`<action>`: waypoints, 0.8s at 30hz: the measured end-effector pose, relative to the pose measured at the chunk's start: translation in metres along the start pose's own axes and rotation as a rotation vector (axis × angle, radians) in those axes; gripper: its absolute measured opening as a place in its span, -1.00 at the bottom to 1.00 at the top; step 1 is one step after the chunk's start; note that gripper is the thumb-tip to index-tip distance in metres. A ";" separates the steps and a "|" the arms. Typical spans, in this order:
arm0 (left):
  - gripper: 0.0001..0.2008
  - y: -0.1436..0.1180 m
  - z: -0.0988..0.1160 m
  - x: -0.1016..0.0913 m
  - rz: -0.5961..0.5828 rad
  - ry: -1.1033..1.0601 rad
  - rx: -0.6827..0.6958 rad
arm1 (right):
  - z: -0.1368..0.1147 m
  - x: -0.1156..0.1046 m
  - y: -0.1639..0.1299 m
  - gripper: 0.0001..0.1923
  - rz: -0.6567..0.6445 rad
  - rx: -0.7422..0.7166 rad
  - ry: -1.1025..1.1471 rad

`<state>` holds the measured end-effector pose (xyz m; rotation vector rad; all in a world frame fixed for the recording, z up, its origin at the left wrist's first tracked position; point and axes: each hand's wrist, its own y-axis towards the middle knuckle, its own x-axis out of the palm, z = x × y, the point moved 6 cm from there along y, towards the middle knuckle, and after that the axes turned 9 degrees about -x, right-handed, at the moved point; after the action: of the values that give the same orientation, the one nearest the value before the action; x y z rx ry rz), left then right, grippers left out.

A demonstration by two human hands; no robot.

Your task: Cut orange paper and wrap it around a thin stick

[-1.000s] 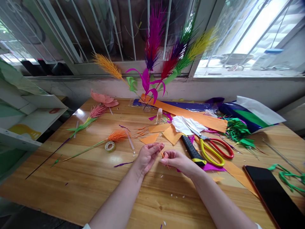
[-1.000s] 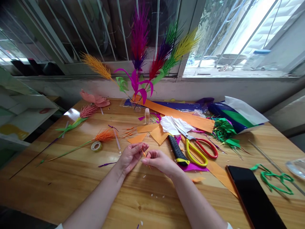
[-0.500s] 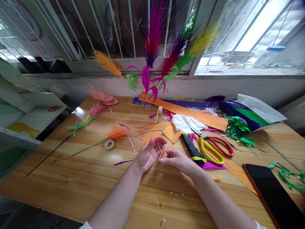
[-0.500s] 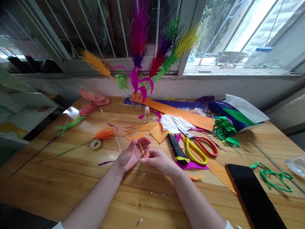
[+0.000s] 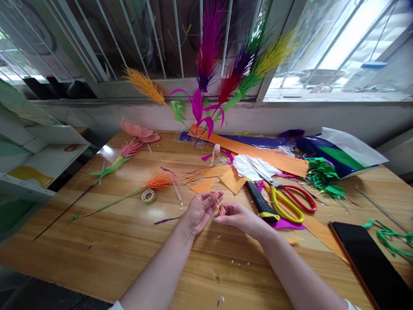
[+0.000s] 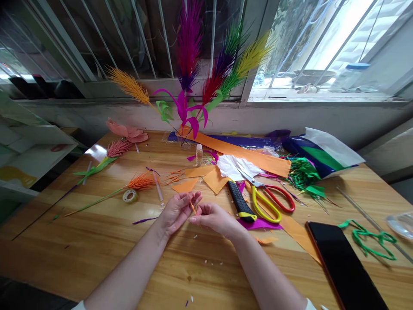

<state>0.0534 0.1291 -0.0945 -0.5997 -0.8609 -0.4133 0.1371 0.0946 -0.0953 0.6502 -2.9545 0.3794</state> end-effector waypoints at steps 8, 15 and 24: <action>-0.77 -0.010 0.005 0.019 -0.220 0.189 -0.112 | -0.004 -0.009 -0.005 -0.64 0.027 0.011 0.003; -1.00 -0.004 0.002 0.006 -0.037 0.176 -0.026 | -0.002 -0.007 -0.003 -0.63 0.017 0.028 -0.002; -0.85 -0.002 0.001 0.001 0.037 0.067 0.037 | 0.002 -0.001 0.000 -0.61 0.035 0.013 -0.027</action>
<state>0.0521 0.1288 -0.0928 -0.5636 -0.7905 -0.3814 0.1384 0.0947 -0.0970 0.6104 -2.9947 0.3970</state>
